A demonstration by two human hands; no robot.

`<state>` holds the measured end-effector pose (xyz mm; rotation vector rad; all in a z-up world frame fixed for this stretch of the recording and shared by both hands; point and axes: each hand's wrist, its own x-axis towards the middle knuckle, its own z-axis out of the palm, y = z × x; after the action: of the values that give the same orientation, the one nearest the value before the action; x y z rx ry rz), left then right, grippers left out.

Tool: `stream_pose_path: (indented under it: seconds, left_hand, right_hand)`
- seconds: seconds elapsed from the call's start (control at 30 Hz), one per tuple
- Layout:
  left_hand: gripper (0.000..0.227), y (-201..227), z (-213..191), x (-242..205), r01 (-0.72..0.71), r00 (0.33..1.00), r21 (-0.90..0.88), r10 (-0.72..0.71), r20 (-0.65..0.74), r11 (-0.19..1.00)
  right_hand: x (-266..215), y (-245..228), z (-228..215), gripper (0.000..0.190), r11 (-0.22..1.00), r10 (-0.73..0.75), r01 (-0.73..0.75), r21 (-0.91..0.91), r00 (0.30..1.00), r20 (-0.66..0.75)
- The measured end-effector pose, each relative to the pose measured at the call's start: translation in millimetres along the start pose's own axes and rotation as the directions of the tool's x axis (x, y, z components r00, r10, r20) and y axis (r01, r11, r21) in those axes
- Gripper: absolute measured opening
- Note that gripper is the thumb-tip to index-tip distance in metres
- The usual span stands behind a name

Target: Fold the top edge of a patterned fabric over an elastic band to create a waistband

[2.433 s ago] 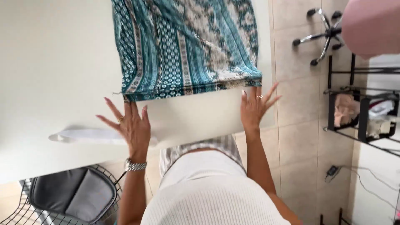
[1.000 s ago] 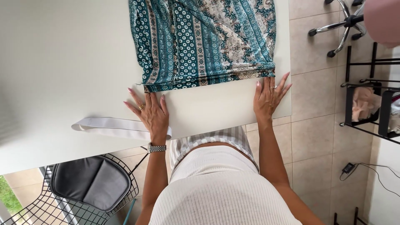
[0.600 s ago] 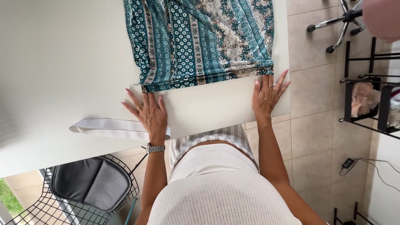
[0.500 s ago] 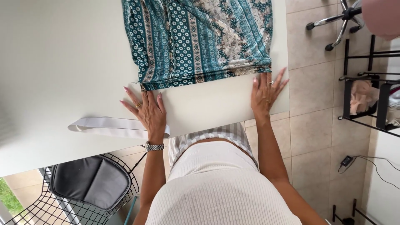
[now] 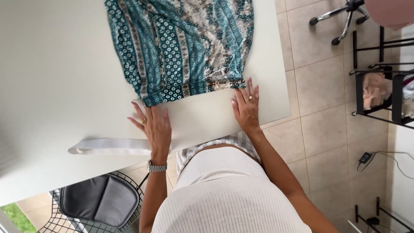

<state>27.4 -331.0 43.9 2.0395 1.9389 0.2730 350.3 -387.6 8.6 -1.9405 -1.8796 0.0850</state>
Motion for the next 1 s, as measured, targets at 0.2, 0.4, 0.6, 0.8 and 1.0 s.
stream_pose_path:
  seconds: [0.2,0.4,0.6,0.8,1.0]
  left_hand:
    - [0.022,14.0,13.5,-15.2,-0.188,0.965,0.067,0.197,-0.172,0.98]
    - [0.032,113.1,89.1,31.8,-0.546,0.835,-0.3,0.538,-0.117,0.782]
    - [0.025,182.4,94.4,80.2,-0.535,0.817,-0.354,0.577,0.015,0.767]
    - [0.017,154.3,72.3,98.5,-0.085,0.789,-0.861,0.562,0.248,0.501]
    - [0.01,158.6,33.3,117.1,0.257,0.739,-0.939,0.58,0.342,0.227]
  right_hand:
    - [-10.5,34.4,-3.9,0.027,0.936,0.165,-0.122,0.33,0.981,-0.105]
    - [9.6,57.4,0.4,0.065,0.889,0.248,-0.245,0.386,0.968,0.043]
    - [39.4,43.5,2.1,0.035,0.858,0.233,-0.222,0.463,0.972,0.034]
    - [51.2,30.0,-19.4,0.056,0.496,0.249,-0.424,0.758,0.906,0.343]
    - [73.7,22.8,-38.6,0.038,0.022,0.131,-0.544,0.839,0.833,0.537]
